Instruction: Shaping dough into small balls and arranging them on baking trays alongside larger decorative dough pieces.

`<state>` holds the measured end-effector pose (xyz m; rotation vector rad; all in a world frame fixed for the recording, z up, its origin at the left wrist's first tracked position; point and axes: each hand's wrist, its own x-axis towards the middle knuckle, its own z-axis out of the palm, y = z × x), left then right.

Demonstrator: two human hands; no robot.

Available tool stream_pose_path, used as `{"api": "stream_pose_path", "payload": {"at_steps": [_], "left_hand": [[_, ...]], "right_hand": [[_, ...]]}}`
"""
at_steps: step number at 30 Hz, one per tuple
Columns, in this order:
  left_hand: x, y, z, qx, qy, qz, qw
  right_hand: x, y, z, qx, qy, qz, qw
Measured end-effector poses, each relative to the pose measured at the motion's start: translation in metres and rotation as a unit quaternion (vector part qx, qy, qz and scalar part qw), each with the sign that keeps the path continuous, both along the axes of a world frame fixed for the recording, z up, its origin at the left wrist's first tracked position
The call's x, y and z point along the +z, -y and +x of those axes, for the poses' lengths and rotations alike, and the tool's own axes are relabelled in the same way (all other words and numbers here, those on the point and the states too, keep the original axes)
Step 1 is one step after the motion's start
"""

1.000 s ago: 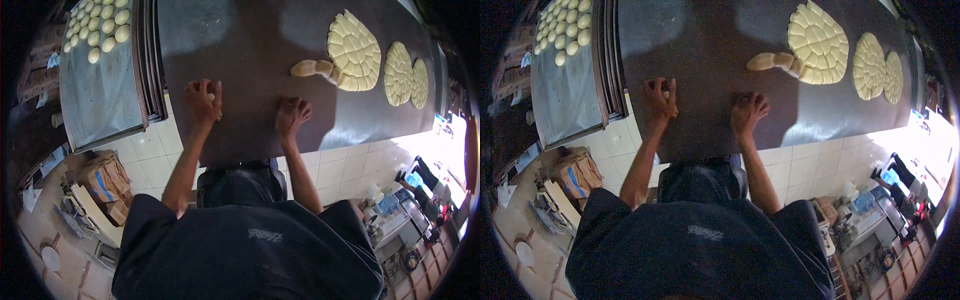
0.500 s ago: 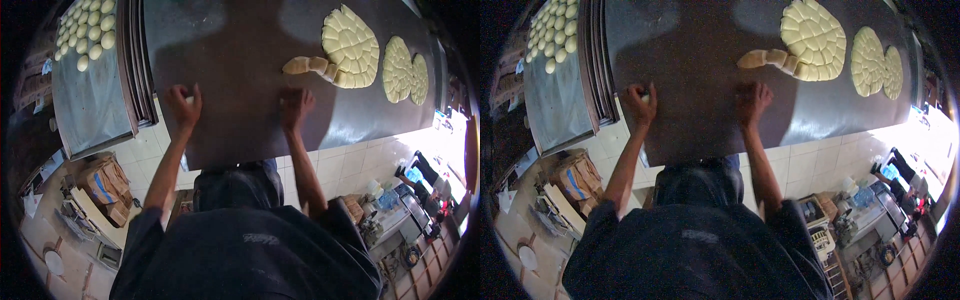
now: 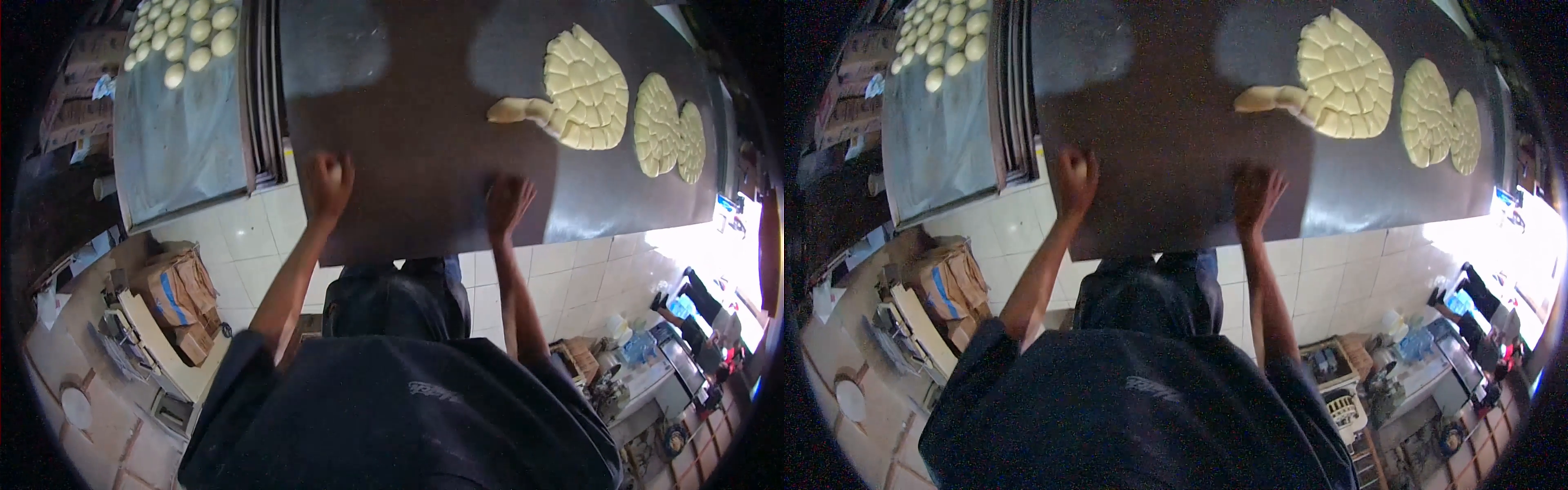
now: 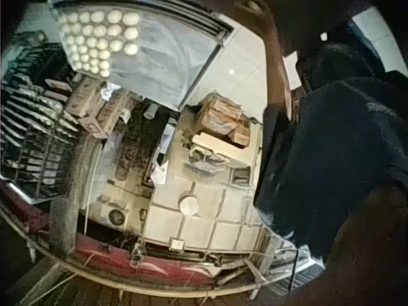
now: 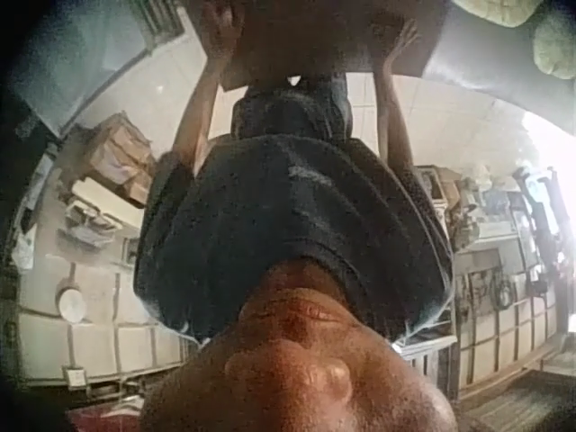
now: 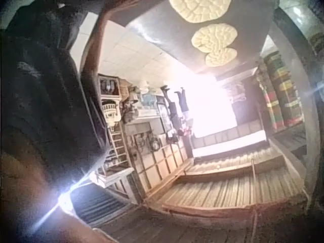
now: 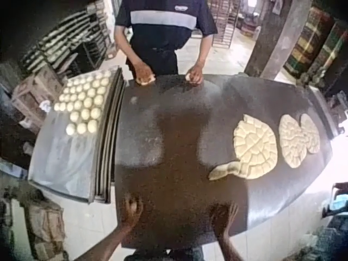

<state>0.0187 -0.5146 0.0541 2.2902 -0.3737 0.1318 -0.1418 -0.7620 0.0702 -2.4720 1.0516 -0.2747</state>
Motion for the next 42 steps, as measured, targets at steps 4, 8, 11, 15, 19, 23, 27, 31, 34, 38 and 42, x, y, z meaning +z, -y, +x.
{"api": "stream_pose_path", "payload": {"at_steps": [4, 8, 11, 15, 19, 23, 27, 31, 34, 38, 42], "left_hand": [[-0.02, 0.0, -0.011, -0.094, -0.005, -0.023, 0.995], [-0.019, -0.002, -0.019, -0.082, -0.018, -0.119, 0.989], [0.0, 0.002, -0.028, -0.034, 0.023, -0.063, 0.997], [0.015, 0.001, -0.03, -0.124, -0.009, -0.066, 0.99], [0.026, 0.021, -0.027, -0.022, -0.062, -0.069, 0.995], [0.033, 0.02, -0.065, -0.136, 0.094, 0.01, 0.986], [0.028, -0.009, -0.099, -0.029, -0.13, -0.101, 0.986], [0.019, -0.003, -0.086, -0.052, -0.144, -0.046, 0.987], [0.03, 0.027, -0.066, -0.086, -0.111, -0.002, 0.99], [0.076, 0.035, -0.047, -0.076, -0.166, 0.01, 0.983], [0.13, -0.025, -0.009, 0.072, -0.068, -0.086, 0.991]], "right_hand": [[-0.003, -0.023, -0.01, 0.041, 0.144, -0.131, 0.98], [-0.009, -0.027, -0.027, -0.051, 0.045, -0.026, 0.997], [-0.027, -0.037, -0.03, -0.049, 0.256, -0.112, 0.959], [-0.025, -0.035, -0.032, 0.015, 0.163, -0.095, 0.982], [0.002, -0.048, -0.013, -0.08, 0.269, 0.071, 0.957], [0.031, -0.076, -0.011, 0.061, 0.185, -0.011, 0.981], [0.025, -0.073, -0.037, -0.11, 0.194, 0.234, 0.946], [0.01, -0.039, -0.037, 0.091, 0.125, 0.145, 0.977], [0.026, -0.018, -0.01, 0.119, 0.111, 0.225, 0.961], [0.068, -0.015, 0.037, 0.144, 0.025, 0.307, 0.94], [0.093, -0.038, 0.087, 0.149, 0.113, 0.42, 0.888]]}}
